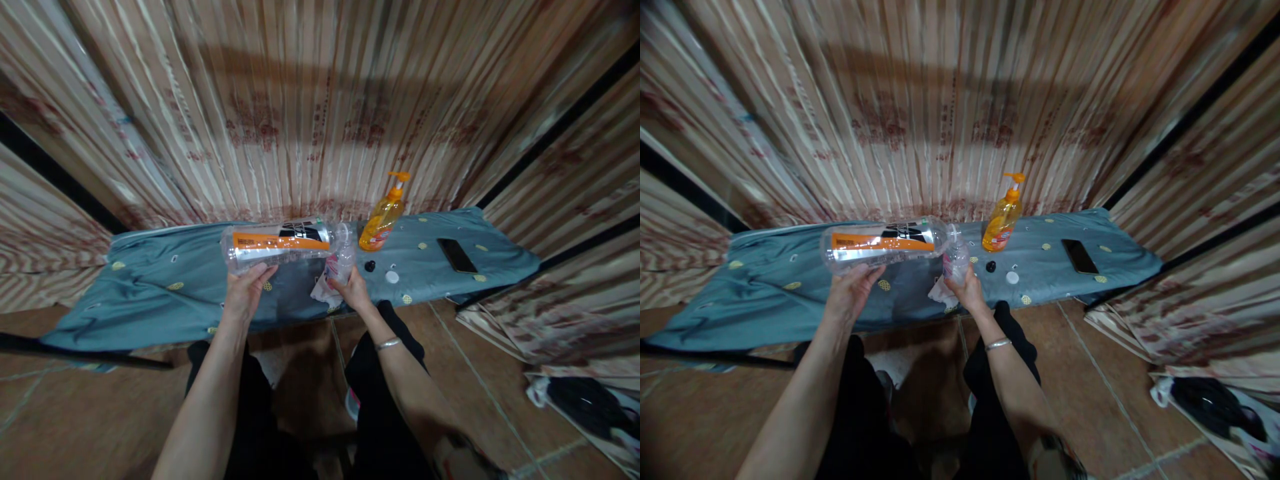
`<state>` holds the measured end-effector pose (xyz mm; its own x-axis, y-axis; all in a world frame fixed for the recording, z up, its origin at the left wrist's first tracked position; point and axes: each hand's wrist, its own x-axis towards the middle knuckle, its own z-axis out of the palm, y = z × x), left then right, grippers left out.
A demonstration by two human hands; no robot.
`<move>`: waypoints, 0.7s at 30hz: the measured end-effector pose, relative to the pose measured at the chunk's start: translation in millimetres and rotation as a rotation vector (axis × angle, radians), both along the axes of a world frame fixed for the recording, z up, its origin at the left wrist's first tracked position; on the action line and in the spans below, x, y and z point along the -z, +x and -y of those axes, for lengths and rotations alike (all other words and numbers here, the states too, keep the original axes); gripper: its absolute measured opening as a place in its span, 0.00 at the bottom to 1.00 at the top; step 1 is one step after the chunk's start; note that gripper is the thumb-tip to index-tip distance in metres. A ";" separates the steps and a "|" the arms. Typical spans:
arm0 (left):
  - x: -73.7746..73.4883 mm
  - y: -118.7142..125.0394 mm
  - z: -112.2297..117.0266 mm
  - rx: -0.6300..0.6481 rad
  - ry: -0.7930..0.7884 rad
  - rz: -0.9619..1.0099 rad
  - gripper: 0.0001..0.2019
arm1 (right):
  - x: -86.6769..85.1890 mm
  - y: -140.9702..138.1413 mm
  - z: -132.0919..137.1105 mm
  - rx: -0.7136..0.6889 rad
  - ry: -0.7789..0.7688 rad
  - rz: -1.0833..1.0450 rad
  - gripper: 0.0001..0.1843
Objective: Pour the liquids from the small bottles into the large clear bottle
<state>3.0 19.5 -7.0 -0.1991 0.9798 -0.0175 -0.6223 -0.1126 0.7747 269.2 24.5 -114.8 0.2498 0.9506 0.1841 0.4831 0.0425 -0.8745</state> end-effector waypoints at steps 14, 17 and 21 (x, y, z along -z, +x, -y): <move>1.5 -0.9 -0.6 0.009 0.014 0.001 0.27 | -8.2 -3.4 1.7 0.033 -0.077 -0.005 0.40; 0.5 -0.8 -0.3 0.015 0.015 -0.001 0.27 | -7.5 -3.4 1.5 0.028 -0.072 -0.004 0.42; 0.1 0.0 -0.5 0.006 0.021 -0.008 0.26 | -7.2 -3.8 1.3 0.034 -0.071 -0.006 0.41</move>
<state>3.0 20.0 -7.1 -0.1930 0.9812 0.0045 -0.6169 -0.1249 0.7771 265.4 23.2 -107.6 0.2830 0.9522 0.1147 0.4782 -0.0364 -0.8775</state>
